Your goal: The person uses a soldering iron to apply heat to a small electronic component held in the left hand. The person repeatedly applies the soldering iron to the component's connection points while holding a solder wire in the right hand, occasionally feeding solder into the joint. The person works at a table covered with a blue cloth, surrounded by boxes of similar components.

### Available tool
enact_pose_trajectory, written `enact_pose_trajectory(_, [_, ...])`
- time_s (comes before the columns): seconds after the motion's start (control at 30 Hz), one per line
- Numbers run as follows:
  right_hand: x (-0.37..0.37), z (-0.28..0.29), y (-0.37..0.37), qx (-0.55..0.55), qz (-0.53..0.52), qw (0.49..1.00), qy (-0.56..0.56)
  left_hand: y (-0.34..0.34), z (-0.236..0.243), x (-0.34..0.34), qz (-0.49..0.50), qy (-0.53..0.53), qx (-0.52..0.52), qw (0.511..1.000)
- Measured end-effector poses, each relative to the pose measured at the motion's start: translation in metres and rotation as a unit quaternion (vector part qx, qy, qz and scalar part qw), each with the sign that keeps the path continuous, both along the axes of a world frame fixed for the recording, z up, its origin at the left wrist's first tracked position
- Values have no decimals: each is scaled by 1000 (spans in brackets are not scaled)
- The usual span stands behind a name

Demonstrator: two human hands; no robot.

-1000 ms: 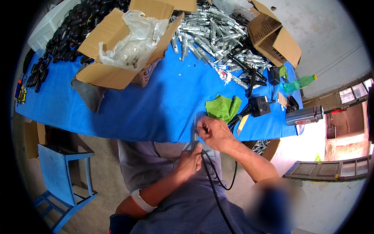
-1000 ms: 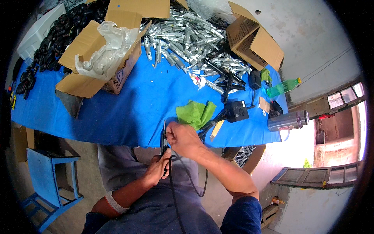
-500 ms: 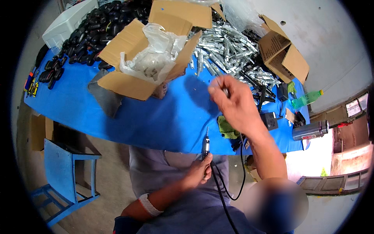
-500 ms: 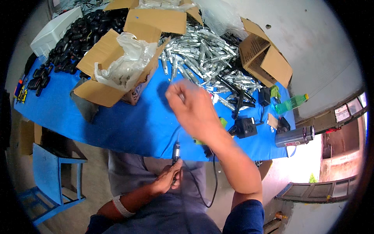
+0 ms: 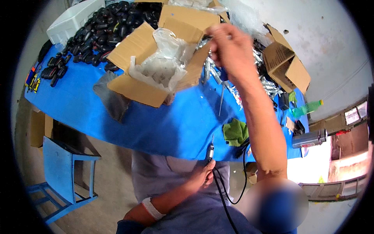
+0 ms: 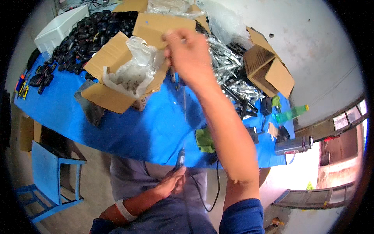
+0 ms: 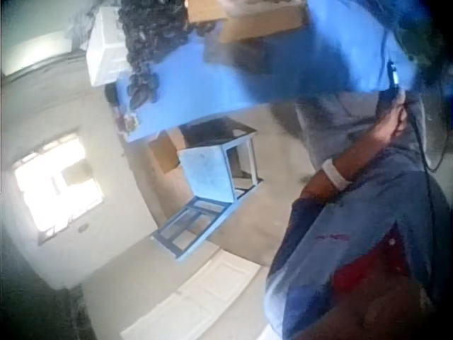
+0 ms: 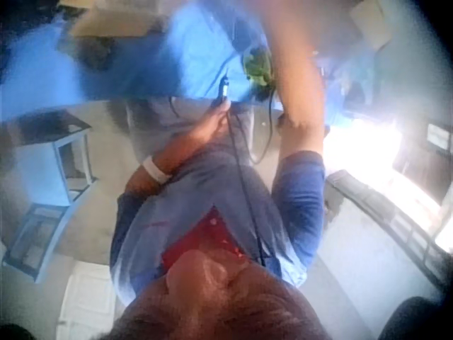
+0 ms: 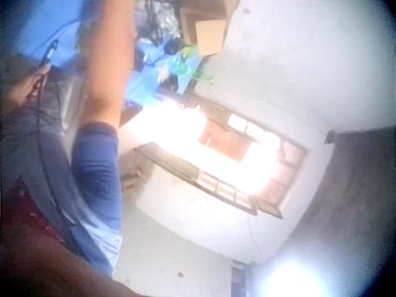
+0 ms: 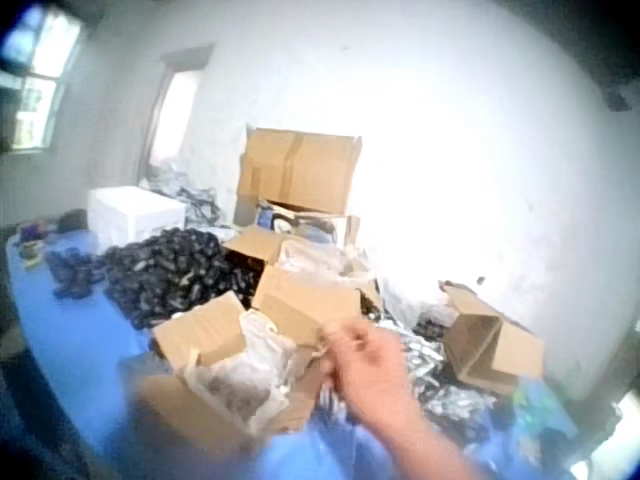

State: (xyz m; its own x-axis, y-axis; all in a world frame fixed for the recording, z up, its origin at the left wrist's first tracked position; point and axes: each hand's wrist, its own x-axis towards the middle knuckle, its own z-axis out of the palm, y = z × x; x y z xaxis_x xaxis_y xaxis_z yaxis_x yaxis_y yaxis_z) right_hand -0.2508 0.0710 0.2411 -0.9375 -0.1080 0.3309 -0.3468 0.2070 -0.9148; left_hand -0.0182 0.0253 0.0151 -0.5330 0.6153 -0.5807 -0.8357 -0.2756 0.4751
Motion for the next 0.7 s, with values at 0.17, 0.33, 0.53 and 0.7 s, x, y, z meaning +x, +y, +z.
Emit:
enact_pose_trajectory(0.17, [70, 12, 63, -263, -34, 962, 65, -1, -8, -1, -17, 18, 14, 1000])
enact_pose_trajectory(0.33, [138, -39, 101, -310, -73, 940, 120, 4, -8, -1, 11, -20, 52, 998])
enact_pose_trajectory(0.53, [161, -79, 101, -344, -74, 927, 132, 3, -4, 1, 8, -15, 105, 994])
enact_pose_trajectory(0.7, [156, -96, 93, -342, -79, 929, 121, 2, -4, 0, 6, -39, 130, 991])
